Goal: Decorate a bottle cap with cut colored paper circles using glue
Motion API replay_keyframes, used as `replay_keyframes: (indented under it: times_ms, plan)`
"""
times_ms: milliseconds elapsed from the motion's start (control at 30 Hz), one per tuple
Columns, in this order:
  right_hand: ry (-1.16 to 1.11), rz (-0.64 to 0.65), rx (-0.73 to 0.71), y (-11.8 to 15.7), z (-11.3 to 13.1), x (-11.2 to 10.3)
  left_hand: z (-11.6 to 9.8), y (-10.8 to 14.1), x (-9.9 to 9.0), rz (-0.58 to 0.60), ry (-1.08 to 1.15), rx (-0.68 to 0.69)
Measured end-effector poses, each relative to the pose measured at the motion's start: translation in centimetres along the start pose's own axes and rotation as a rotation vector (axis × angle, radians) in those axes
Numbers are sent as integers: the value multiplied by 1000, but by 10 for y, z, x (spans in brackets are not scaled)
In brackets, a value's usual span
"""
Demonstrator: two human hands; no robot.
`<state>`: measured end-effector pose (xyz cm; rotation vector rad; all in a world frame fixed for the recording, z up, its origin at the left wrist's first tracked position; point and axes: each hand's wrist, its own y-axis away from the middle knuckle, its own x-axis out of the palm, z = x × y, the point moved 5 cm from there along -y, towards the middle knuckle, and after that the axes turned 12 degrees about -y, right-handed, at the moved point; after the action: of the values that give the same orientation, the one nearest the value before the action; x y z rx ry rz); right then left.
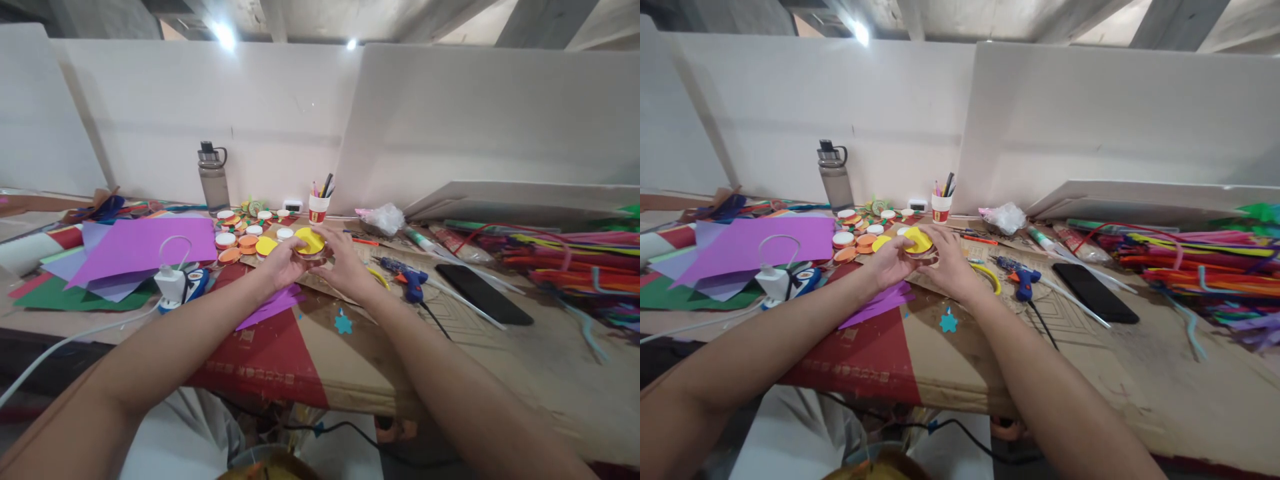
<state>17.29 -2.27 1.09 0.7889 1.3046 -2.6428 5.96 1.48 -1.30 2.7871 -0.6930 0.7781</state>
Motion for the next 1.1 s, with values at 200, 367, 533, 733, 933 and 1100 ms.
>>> replay_keyframes:
  times_ms: [200,367,533,733,933,1100]
  plan:
    - [2,-20,4,1,-12,1,0,5,2,-80,18,-53]
    - [5,-55,24,1,-9,-1,-1,8,5,-109,16,-62]
    - [-6,-65,33,2,-8,-1,-1,7,3,-93,-8,-55]
    - [-4,-78,12,2,-7,-1,0,4,-1,-43,23,-40]
    - [-1,-98,-15,2,-6,-2,-1,4,1,-47,-8,-14]
    - [31,-82,-21,3,-6,-1,0,2,1,-59,-11,15]
